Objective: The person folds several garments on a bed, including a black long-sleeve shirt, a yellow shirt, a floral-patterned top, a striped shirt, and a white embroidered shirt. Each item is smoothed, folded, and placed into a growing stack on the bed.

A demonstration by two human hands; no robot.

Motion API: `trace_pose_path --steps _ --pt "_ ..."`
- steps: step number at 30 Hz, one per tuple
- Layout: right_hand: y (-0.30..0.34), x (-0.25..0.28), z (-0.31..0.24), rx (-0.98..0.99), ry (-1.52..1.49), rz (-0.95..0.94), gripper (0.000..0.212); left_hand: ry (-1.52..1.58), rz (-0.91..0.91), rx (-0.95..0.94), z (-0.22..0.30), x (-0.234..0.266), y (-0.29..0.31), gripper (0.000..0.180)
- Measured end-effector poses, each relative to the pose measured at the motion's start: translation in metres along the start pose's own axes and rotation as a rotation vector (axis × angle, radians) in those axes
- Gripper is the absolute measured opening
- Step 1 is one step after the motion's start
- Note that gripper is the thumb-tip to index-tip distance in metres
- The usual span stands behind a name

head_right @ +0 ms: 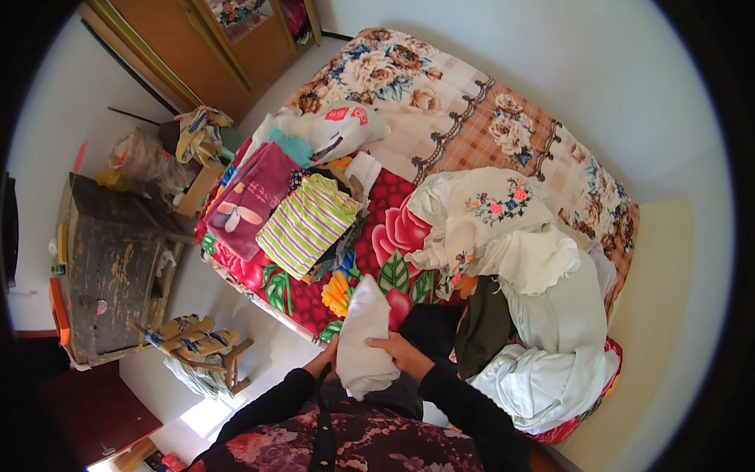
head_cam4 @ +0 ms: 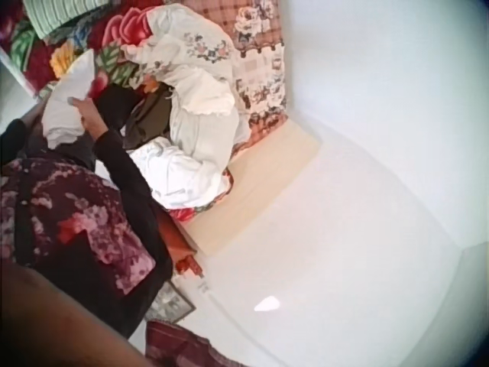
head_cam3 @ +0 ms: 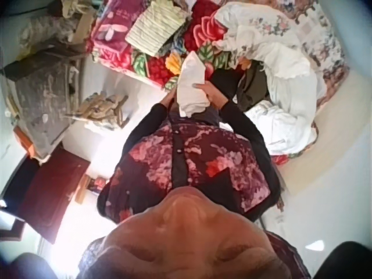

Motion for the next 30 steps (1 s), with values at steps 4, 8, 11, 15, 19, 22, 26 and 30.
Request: trace_pose_path --steps 4,8,11,15,19,22,26,30 --pt "0.009 -0.033 -0.024 0.275 -0.129 0.136 0.038 -0.031 0.009 -0.191 0.064 -0.072 0.018 0.058" --pt "0.028 -0.088 -0.091 0.539 0.008 0.112 0.042 -0.289 -0.213 -0.34 0.154 -0.124 0.046 0.058" --pt "0.036 -0.126 -0.121 0.702 0.08 0.06 0.048 -0.44 -0.265 -0.439 0.209 -0.168 0.084 0.065" --pt "-0.003 -0.16 -0.142 0.692 0.135 -0.044 0.053 -0.628 -0.036 -0.552 0.245 -0.155 0.119 0.061" --pt "-0.074 -0.12 -0.133 0.645 0.38 -0.057 0.059 -0.889 0.203 -0.576 0.28 -0.083 0.098 0.06" --pt "-0.085 -0.08 -0.08 0.542 0.421 0.016 0.062 -1.358 0.631 -0.514 0.297 0.015 0.081 0.059" --pt "-0.047 0.01 -0.012 0.265 0.335 0.014 0.036 -1.888 0.984 -0.755 0.268 0.034 0.036 0.065" --pt "0.01 0.063 0.044 0.121 0.169 0.42 0.028 -2.184 0.925 -0.549 0.239 -0.023 0.008 0.074"
Point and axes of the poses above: each hand's wrist, its own y-axis away from the middle knuckle, its own x-axis out of the back of the hand, z = x × y, the point moved 1 cm from there along -y, towards the middle knuckle, and after that the axes turned 11 degrees about -z, right-handed, at the moved point
